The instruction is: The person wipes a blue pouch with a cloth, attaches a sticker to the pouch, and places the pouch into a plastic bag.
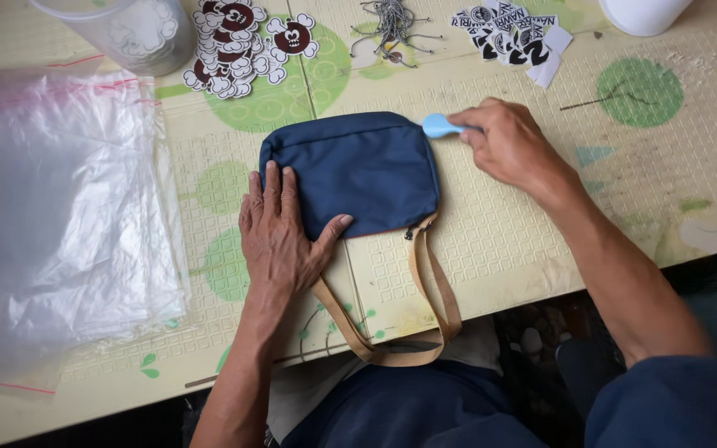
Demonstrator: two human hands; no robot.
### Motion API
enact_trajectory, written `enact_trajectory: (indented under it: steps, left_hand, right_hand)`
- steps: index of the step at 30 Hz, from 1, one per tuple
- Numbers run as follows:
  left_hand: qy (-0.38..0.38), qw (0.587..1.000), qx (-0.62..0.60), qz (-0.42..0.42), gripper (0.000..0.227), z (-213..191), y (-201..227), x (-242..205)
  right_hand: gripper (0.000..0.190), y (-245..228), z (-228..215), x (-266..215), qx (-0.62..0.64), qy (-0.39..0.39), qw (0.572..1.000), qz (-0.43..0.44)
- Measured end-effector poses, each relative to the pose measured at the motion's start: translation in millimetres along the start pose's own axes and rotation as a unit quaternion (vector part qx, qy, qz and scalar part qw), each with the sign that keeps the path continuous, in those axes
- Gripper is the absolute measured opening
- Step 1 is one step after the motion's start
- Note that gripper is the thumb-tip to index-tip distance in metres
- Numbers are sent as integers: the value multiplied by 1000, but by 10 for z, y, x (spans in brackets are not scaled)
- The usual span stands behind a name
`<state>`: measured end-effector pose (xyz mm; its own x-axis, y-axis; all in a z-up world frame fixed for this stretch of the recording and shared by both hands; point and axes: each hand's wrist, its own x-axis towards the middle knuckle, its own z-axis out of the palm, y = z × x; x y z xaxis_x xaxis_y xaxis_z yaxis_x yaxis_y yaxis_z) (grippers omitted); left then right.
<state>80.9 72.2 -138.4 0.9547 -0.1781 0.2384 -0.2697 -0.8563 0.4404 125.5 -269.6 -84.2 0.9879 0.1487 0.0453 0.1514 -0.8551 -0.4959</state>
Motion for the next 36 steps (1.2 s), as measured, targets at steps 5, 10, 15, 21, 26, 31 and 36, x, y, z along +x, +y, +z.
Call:
enact_trajectory:
  steps: [5,10,15,21,26,31,36]
  left_hand:
    - [-8,1000,5,-1,105,-10,13,9]
    - [-33,999,14,-17,91,45,-71,-4]
    - [-61,998,20,-6,73,98,-184,9]
    - [-102,995,16,9,97,-71,-101,26]
    - [-154,987,43,16,133,-234,-9,75]
    - [6,965,69,255,85,-206,-175,139]
    - [-97,953,-32,284,26,-342,-117,359]
  right_hand:
    - [28,-148,58,-593,49,13,998,-22]
    - [32,-710,206,-779,121,-87,988,-42]
    - [31,-1150,939,-655,77,-61,979,-177]
    - [20,-1125,619,-816,114,-42,986,-111]
    - [18,-591,-23,-1281,-72,15,997,0]
    - [41,-580,-276,-1526,-72,83,994,9]
    - [38,-833,-94,-1534,-4,111,990,-83]
